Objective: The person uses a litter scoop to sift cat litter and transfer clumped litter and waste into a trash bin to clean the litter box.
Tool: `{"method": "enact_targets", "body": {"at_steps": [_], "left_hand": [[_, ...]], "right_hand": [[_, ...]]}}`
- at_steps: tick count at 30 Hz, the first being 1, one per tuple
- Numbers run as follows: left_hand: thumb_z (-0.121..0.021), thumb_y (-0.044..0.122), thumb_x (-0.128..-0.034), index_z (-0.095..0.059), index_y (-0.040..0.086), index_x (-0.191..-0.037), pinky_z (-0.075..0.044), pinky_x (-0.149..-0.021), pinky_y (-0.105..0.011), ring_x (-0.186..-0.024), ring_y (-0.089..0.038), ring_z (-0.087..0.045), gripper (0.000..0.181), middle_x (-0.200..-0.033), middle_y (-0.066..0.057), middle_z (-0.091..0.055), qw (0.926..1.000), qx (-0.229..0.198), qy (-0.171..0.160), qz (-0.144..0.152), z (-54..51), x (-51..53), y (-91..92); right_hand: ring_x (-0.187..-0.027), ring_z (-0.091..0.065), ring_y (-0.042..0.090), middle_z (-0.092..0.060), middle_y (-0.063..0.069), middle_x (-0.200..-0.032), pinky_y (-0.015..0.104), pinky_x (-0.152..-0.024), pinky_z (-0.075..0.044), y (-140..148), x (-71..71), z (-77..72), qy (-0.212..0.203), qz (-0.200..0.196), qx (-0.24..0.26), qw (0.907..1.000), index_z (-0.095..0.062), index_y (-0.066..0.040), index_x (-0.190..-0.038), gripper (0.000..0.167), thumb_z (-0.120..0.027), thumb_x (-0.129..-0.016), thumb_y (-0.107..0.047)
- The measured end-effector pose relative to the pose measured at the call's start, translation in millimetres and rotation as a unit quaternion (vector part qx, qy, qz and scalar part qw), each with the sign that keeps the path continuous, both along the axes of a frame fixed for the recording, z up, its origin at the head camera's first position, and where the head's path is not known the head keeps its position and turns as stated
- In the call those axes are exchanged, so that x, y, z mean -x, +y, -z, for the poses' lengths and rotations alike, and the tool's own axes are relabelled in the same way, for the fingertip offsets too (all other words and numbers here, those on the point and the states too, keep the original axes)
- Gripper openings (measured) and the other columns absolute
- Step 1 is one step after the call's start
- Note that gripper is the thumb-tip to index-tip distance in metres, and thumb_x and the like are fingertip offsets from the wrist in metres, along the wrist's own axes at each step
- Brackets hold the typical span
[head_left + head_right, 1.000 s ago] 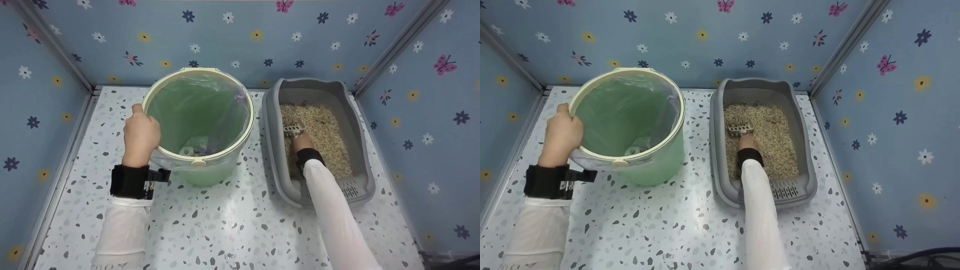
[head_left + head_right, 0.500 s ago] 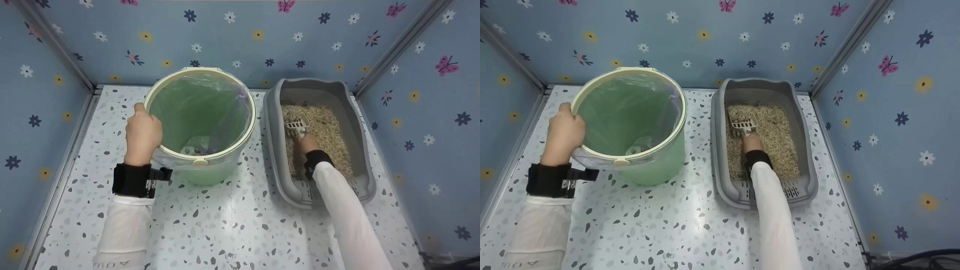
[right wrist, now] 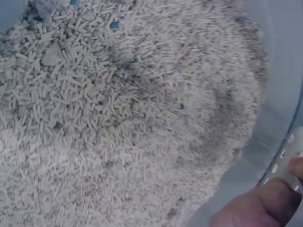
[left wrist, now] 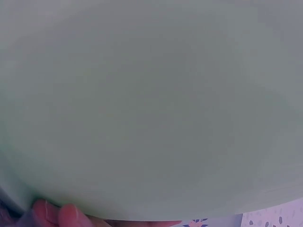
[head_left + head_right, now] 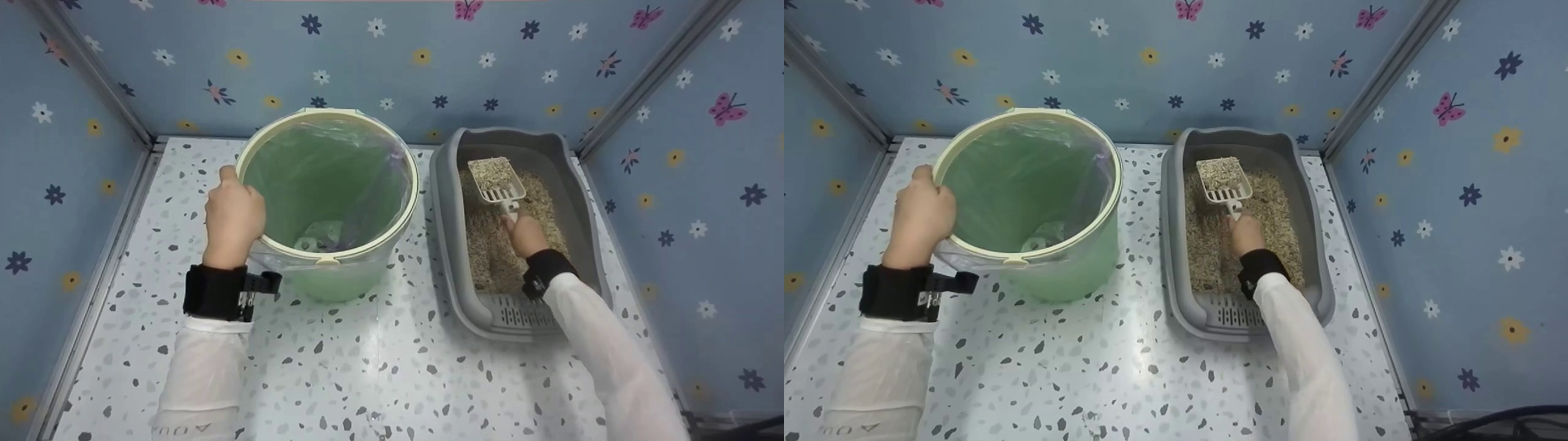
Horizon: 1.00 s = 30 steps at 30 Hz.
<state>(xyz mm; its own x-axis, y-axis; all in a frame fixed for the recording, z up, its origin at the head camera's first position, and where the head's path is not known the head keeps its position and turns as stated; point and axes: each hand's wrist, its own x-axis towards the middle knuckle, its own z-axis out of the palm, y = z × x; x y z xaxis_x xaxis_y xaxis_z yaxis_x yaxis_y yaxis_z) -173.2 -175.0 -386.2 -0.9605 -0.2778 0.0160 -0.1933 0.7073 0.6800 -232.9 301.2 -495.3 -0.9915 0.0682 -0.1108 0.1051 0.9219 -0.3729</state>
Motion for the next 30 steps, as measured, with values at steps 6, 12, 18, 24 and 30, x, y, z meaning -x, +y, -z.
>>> {"method": "enact_targets", "body": {"at_steps": [6,12,18,24,30], "left_hand": [[-0.021,0.008,-0.0920,-0.031,-0.013,-0.132,-0.043,-0.047,-0.044,-0.066,-0.045,-0.060,0.046,-0.092,-0.038,-0.059,1.0000,0.001,0.001,-0.001,-0.2,-0.8,0.1],[-0.021,0.006,-0.0916,-0.031,-0.013,-0.133,-0.041,-0.042,-0.038,-0.060,-0.040,-0.058,0.047,-0.090,-0.037,-0.059,1.0000,0.002,0.006,0.001,-0.2,-1.1,0.0],[-0.022,0.006,-0.0916,-0.032,-0.013,-0.131,-0.039,-0.041,-0.036,-0.057,-0.038,-0.057,0.045,-0.088,-0.037,-0.059,0.9999,0.004,0.012,0.002,-0.2,-1.2,0.4],[-0.021,0.007,-0.0918,-0.031,-0.013,-0.132,-0.041,-0.043,-0.039,-0.063,-0.043,-0.060,0.046,-0.090,-0.038,-0.059,1.0000,0.007,0.006,0.002,0.1,-1.7,0.3],[-0.022,0.005,-0.0912,-0.031,-0.014,-0.132,-0.038,-0.037,-0.035,-0.054,-0.036,-0.057,0.047,-0.086,-0.038,-0.059,0.9999,0.004,0.016,0.001,0.6,-1.6,1.3]], "right_hand": [[-0.076,-0.056,0.044,-0.054,0.026,-0.081,0.054,-0.071,-0.043,13.5,-11.7,-17.0,0.020,-0.004,0.010,0.9998,-0.043,0.018,-0.119,0.051,-0.042,-0.101,-0.029],[-0.082,-0.055,0.042,-0.053,0.024,-0.086,0.052,-0.075,-0.042,22.4,-23.5,-32.2,0.007,-0.008,0.039,0.9992,-0.041,0.016,-0.125,0.057,-0.037,-0.101,-0.036],[-0.061,-0.045,0.023,-0.044,0.008,-0.073,0.036,-0.060,-0.038,27.3,-33.1,-40.6,0.000,-0.015,0.075,0.9971,-0.049,0.005,-0.103,0.044,-0.038,-0.101,-0.038],[-0.047,-0.035,0.011,-0.038,0.000,-0.062,0.029,-0.046,-0.034,31.4,-40.2,-44.9,-0.030,-0.010,0.119,0.9924,-0.044,-0.005,-0.087,0.040,-0.036,-0.101,-0.042],[-0.042,-0.035,0.006,-0.038,-0.004,-0.055,0.027,-0.042,-0.034,34.5,-48.0,-47.6,-0.047,0.003,0.177,0.9830,-0.047,-0.003,-0.091,0.044,-0.036,-0.100,-0.045]]}}
